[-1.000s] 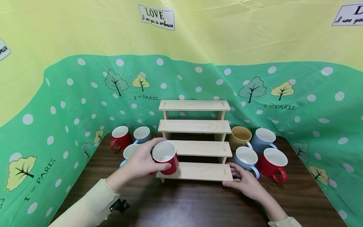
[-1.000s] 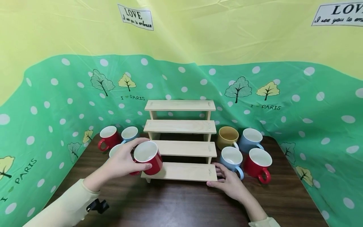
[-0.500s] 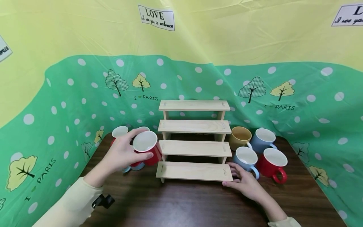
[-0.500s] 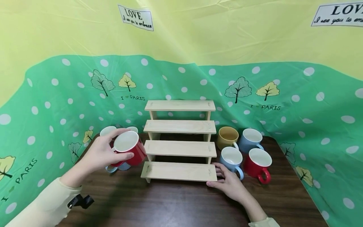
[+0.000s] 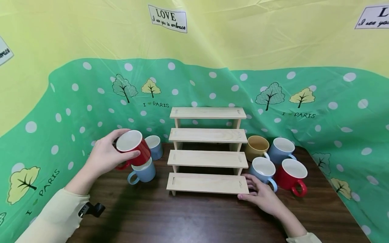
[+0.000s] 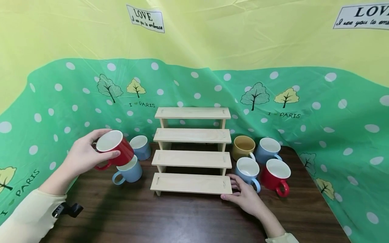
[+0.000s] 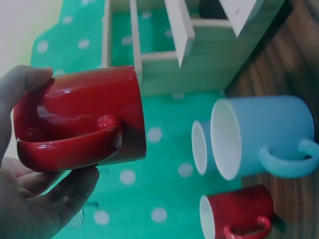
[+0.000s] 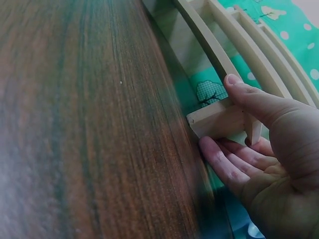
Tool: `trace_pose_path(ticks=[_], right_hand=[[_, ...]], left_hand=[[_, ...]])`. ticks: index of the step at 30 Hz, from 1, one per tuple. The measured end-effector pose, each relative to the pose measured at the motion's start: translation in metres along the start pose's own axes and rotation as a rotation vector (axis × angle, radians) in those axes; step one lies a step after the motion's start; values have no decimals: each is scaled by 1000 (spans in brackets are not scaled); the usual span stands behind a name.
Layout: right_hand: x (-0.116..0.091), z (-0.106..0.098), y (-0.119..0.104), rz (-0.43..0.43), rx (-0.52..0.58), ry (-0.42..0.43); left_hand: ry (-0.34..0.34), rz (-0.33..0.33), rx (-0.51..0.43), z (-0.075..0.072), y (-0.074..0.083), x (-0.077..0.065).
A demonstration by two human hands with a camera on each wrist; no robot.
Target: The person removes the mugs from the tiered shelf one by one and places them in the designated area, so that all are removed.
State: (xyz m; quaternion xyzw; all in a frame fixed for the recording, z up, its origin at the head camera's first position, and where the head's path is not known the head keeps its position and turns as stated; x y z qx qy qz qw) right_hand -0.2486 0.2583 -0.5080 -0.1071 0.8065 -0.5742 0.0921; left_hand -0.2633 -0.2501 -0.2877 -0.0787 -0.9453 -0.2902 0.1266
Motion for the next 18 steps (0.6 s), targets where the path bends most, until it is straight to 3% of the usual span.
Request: trace_pose_path(ticks=[10, 18], right_hand=[[0, 3, -2, -2, 2, -6], [-2, 1, -3, 4, 0, -2]], left_hand=[[36, -191, -70, -26, -60, -7], [64, -224, -4, -30, -92, -13]])
Point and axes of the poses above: each hand's wrist, its own x-axis towards the middle knuckle, its own z-axis out of the palm, y = z × x, the point moved 9 cm from there along x, towards the middle knuckle, and after that the axes turned 7 degrees about x, right-handed, at the moved point
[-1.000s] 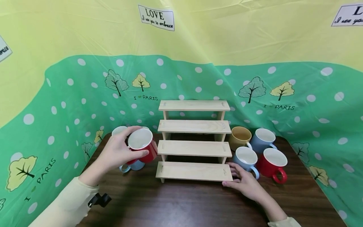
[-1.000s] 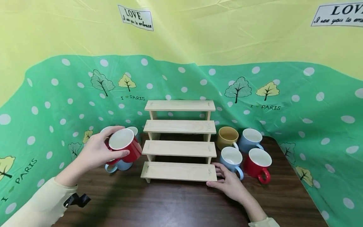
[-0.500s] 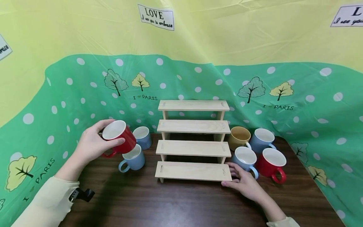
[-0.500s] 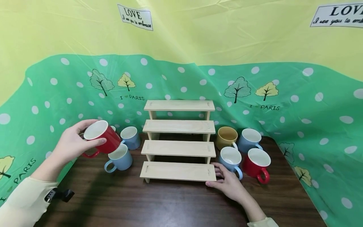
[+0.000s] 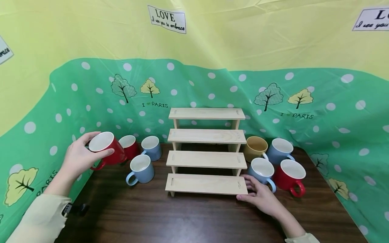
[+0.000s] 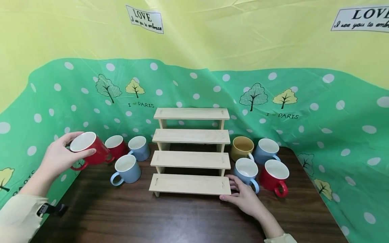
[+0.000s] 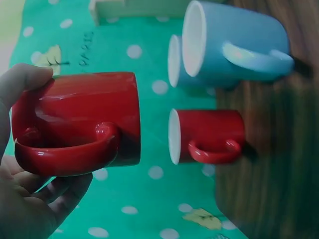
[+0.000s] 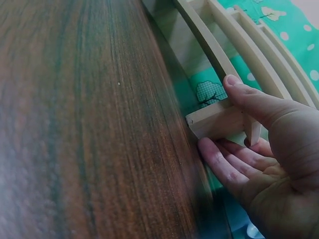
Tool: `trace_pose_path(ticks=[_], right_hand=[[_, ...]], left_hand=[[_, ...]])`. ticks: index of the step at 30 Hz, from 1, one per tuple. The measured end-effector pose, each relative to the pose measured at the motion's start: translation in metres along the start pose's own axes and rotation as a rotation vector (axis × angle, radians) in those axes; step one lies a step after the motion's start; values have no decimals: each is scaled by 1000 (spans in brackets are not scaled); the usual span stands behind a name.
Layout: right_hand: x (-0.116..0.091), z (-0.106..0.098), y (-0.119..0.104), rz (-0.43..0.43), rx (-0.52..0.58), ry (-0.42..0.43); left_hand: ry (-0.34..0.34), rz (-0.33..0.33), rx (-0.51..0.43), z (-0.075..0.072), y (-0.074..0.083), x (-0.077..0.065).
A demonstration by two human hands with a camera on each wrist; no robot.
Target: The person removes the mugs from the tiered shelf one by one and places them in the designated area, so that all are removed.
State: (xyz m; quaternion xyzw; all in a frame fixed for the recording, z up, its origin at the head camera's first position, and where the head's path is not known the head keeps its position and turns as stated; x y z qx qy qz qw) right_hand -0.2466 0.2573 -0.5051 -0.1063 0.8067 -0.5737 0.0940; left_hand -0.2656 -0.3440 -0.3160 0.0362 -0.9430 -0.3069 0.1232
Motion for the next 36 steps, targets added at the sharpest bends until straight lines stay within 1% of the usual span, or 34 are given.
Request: trace_pose_path(ticks=[5, 12, 17, 23, 28, 32, 36], right_hand=[[0, 0, 1, 14, 5, -4], [0, 0, 1, 15, 19, -9], [0, 0, 2, 26, 28, -13], [0, 0, 2, 34, 22, -12], [0, 0, 2, 33, 7, -12], [0, 0, 3, 35, 4, -14], [1, 0, 4, 30, 8, -16]], left_hand=[[-7, -9, 39, 7, -21, -2], [9, 19, 146, 21, -44, -5], [-7, -5, 149, 36, -63, -8], [-16, -19, 164, 50, -78, -10], [-50, -44, 179, 61, -88, -11], [-77, -65, 192, 67, -93, -12], [-91, -69, 188, 72, -96, -13]])
Point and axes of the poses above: each hand's wrist, its own x-axis towards the middle knuckle, its own z-axis out of the palm, y = z × x, the point moved 9 cm from there along x, towards the middle knuckle, and after that the axes turned 7 degrees about x, right-handed, at the moved point
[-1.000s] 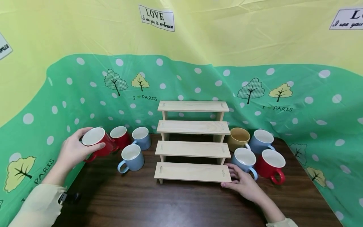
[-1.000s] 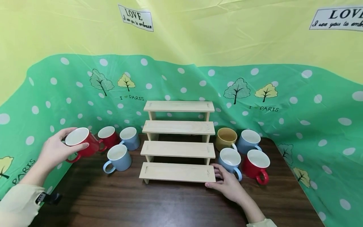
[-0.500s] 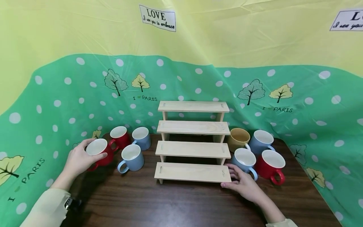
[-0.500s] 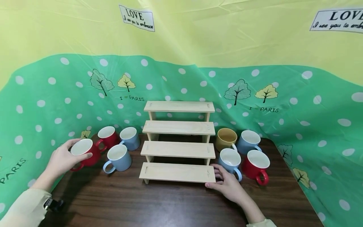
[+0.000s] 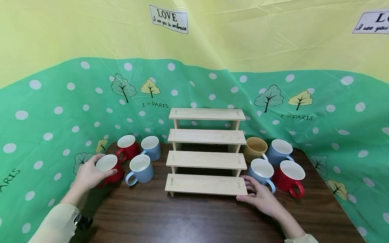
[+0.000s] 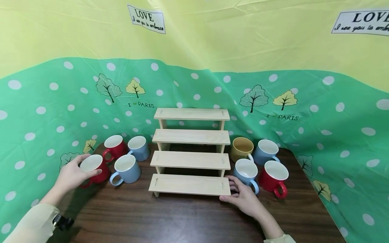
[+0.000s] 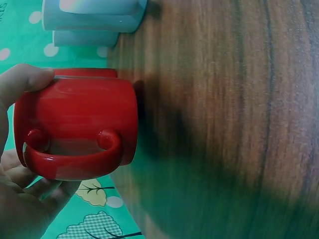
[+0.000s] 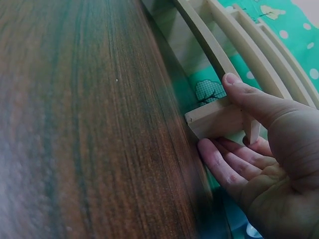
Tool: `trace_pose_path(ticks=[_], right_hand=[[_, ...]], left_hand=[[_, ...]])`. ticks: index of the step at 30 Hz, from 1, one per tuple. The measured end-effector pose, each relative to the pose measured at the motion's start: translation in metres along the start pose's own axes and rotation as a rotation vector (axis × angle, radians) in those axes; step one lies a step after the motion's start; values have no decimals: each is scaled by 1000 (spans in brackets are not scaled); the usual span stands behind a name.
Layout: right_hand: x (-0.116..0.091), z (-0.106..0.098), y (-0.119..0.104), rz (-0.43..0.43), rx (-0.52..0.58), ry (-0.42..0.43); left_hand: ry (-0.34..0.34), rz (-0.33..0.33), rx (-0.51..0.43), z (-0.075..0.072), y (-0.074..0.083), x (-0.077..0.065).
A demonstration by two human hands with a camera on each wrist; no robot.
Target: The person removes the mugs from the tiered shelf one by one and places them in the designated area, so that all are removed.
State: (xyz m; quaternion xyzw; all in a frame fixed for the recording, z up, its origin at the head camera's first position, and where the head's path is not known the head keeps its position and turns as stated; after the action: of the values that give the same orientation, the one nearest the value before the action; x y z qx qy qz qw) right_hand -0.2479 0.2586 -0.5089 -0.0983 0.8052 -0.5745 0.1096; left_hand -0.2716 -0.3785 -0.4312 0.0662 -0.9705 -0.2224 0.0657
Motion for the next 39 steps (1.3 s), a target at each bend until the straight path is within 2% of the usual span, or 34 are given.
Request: trace_pose_path(ticks=[9, 33, 39], right_hand=[[0, 0, 0, -8, 6, 0], [-1, 1, 0, -8, 8, -13], [-3, 2, -6, -30, -49, -21]], left_hand=[[-7, 11, -13, 11, -1, 1], [-64, 32, -57, 18, -3, 5], [-91, 40, -47, 19, 0, 5]])
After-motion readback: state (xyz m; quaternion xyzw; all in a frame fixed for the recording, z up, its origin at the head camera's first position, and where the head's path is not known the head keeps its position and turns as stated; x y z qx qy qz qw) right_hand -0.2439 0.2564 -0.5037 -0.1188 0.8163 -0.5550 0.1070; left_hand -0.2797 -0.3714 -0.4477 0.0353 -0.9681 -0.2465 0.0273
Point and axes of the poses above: each hand's wrist, its own x-axis towards the middle knuckle, its own z-axis out of the palm, y = z × x, the point moved 9 cm from there along x, towards the middle knuckle, and after that the axes turned 7 degrees about x, right-handed, at the moved point
